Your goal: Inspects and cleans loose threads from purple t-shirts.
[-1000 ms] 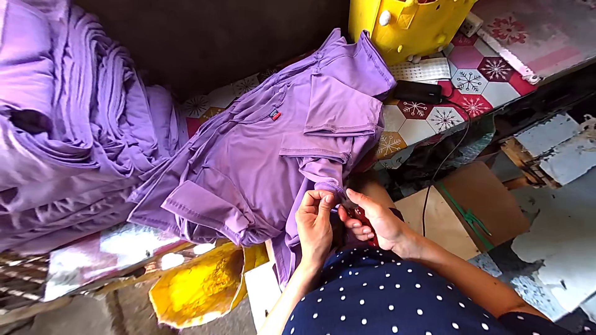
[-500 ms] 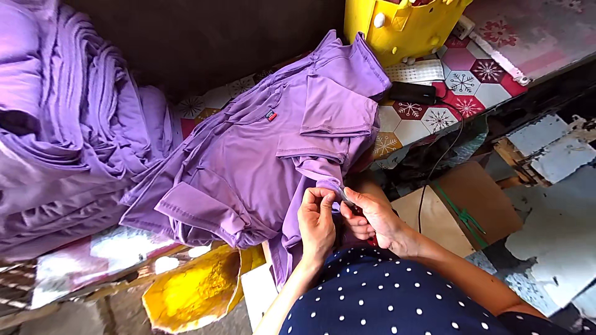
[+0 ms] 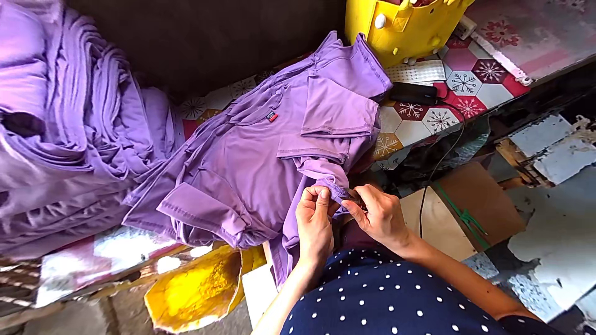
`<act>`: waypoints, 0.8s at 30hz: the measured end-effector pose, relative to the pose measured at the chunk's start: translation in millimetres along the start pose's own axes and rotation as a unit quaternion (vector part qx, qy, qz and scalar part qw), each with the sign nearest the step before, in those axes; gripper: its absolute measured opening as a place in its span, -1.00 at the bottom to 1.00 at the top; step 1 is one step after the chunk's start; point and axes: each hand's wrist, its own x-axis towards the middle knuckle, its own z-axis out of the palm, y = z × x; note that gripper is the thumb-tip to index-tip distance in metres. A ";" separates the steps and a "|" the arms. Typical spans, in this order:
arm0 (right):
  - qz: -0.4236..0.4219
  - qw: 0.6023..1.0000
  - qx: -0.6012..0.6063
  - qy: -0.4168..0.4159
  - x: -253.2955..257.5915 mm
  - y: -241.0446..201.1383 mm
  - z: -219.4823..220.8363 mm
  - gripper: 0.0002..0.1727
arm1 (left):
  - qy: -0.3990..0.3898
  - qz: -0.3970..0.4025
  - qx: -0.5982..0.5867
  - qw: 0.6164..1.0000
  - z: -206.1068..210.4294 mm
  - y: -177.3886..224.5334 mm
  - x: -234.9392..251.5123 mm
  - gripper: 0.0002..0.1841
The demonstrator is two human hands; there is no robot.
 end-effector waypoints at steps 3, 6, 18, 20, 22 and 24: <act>-0.017 0.999 -0.030 0.018 0.8 0.9 -1.1 -0.46 | -0.007 0.001 -0.003 1.000 0.8 -0.6 -2.0 -0.79; -0.029 0.998 -0.045 0.031 1.5 1.4 -2.7 -0.47 | -0.013 -0.003 -0.007 1.000 3.0 -1.7 -4.4 -0.80; 0.008 0.999 0.035 0.026 0.1 4.5 -13.7 -0.52 | -0.031 0.026 0.012 0.999 6.5 -9.2 -4.2 -0.83; 0.005 1.000 0.000 0.017 2.2 3.4 -15.2 -0.50 | -0.048 0.060 0.024 0.997 4.7 -13.4 -4.7 -0.83; 0.007 1.000 -0.018 0.008 3.5 2.9 -16.5 -0.50 | -0.062 0.095 0.046 0.992 2.7 -16.8 -4.4 -0.84; 0.009 1.000 -0.029 0.008 4.4 2.9 -17.1 -0.51 | -0.068 0.119 0.069 0.988 1.9 -19.0 -4.4 -0.85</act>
